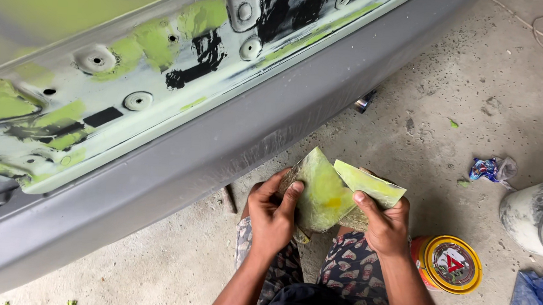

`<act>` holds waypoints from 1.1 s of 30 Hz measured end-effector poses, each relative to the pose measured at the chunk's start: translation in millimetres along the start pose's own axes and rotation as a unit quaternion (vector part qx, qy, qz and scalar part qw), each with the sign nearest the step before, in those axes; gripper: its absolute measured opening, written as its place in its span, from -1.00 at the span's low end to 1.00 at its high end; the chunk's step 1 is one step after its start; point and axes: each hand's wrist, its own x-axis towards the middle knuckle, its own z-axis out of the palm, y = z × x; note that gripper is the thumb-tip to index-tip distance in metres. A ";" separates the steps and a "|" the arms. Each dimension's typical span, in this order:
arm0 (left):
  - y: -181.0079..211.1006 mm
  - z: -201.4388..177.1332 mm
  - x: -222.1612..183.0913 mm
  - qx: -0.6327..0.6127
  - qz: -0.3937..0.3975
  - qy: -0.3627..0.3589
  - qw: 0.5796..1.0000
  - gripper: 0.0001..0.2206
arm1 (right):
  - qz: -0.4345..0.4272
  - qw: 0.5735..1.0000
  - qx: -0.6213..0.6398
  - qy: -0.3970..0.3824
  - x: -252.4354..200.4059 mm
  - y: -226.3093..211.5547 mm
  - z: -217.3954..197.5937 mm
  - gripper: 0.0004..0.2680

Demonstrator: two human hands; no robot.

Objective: The person applies a green body filler to a gray car bumper using a putty knife, smoothing the surface over existing patches. They then dip the putty knife into a can of teal-colored filler to gather more material.

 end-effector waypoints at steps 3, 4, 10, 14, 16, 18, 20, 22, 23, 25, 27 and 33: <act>0.3 -2.4 2.8 -0.003 0.012 -0.008 1.000 -0.85 | -0.018 1.000 -0.003 0.008 4.4 -15.6 8.6 -0.76; -2.0 -4.3 3.1 -0.006 0.011 -0.013 1.000 -0.84 | -0.023 0.999 -0.022 -0.005 5.5 -18.6 7.7 -0.79; -2.8 -5.9 4.1 -0.011 0.020 -0.028 0.999 -0.83 | -0.026 0.999 -0.040 -0.018 8.0 -39.1 15.9 -0.83; -11.5 -12.4 4.9 0.033 0.053 -0.064 0.996 -0.83 | -0.025 0.992 -0.042 -0.118 4.1 -11.8 0.2 -0.83; -13.5 -16.9 4.6 0.026 0.038 -0.065 0.997 -0.82 | -0.029 0.988 -0.059 -0.139 9.9 -47.1 9.6 -0.83; -13.4 -19.3 1.0 0.022 0.023 -0.065 0.997 -0.81 | -0.031 0.984 -0.074 -0.162 11.2 -56.9 6.4 -0.83; -10.6 -16.8 -0.3 0.015 0.028 -0.034 0.999 -0.82 | -0.021 0.987 -0.071 -0.142 12.6 -42.2 -8.6 -0.79; -8.3 -15.1 4.3 0.016 0.031 -0.036 0.999 -0.82 | -0.024 0.986 -0.080 -0.144 17.1 -54.1 -3.8 -0.82; -7.3 -15.1 3.6 0.019 0.029 -0.036 0.999 -0.83 | -0.021 0.985 -0.091 -0.148 16.3 -60.2 -2.4 -0.84; -2.0 -13.9 4.8 0.023 0.037 -0.051 0.998 -0.82 | -0.049 0.976 -0.111 -0.183 27.0 -81.6 12.3 -0.92; 3.6 -14.4 5.2 0.029 0.043 -0.066 0.996 -0.81 | -0.074 0.964 -0.131 -0.217 24.2 -76.0 7.0 -0.99; 15.8 -15.6 14.8 0.052 0.066 -0.141 0.986 -0.83 | -0.020 0.940 -0.148 -0.308 31.4 -104.1 15.3 -0.90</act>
